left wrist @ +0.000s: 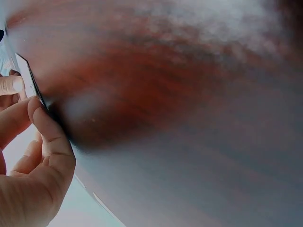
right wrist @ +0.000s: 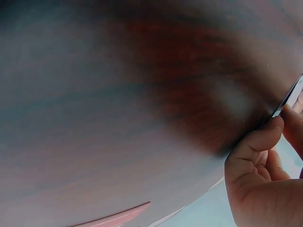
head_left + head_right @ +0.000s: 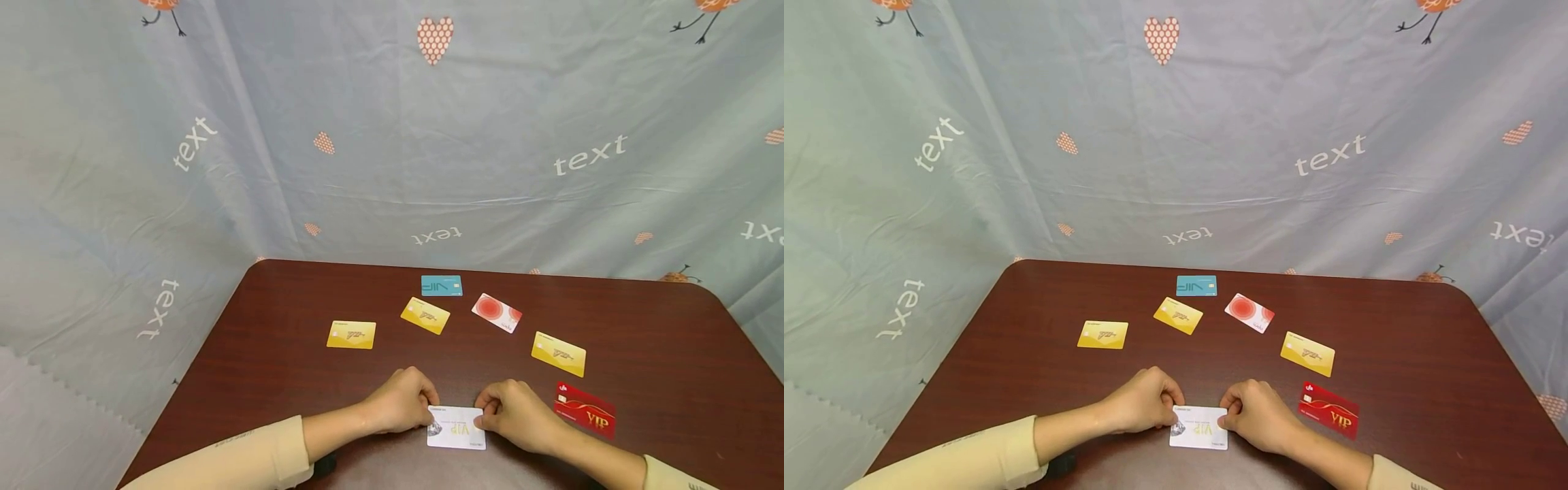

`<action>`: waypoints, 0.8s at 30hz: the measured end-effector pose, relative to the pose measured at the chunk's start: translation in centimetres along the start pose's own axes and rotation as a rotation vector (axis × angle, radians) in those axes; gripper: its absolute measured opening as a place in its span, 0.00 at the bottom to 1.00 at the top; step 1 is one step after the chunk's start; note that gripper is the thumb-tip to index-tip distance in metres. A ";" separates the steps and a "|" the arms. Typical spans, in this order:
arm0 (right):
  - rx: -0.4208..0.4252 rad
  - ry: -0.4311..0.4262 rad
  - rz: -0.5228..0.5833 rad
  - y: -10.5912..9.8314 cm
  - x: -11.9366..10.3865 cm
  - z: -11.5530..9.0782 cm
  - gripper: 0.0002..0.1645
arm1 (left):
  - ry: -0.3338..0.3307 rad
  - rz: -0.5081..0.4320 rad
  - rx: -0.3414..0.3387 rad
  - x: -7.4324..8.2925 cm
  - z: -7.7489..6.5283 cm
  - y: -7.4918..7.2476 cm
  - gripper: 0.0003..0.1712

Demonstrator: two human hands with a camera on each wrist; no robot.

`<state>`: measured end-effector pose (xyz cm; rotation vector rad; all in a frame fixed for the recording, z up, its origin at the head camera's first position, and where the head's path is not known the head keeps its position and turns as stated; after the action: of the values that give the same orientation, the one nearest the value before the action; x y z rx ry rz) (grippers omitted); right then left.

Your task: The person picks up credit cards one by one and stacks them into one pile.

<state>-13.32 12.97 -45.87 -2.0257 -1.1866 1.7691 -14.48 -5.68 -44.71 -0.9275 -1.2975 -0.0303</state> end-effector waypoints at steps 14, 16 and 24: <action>0.003 0.008 -0.001 -0.1 0.1 0.0 0.07 | 0.000 0.013 0.003 0.1 0.1 0.0 0.11; 0.001 0.006 -0.003 -0.1 0.1 0.0 0.07 | 0.004 0.014 0.007 0.2 0.2 0.0 0.11; -0.004 -0.001 0.010 -0.1 0.1 0.0 0.07 | 0.006 -0.011 0.001 0.4 0.3 0.0 0.10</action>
<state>-13.33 13.14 -45.92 -2.0367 -1.1826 1.7735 -14.65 -5.32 -44.41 -0.9190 -1.2973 -0.0414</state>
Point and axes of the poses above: each hand's wrist, its own z-axis towards the middle knuckle, its own y-axis out of the palm, x = y × z, the point moved 6 cm from there along z, towards the middle knuckle, and after that the axes turned 13 degrees about y, right-handed, at the moved point
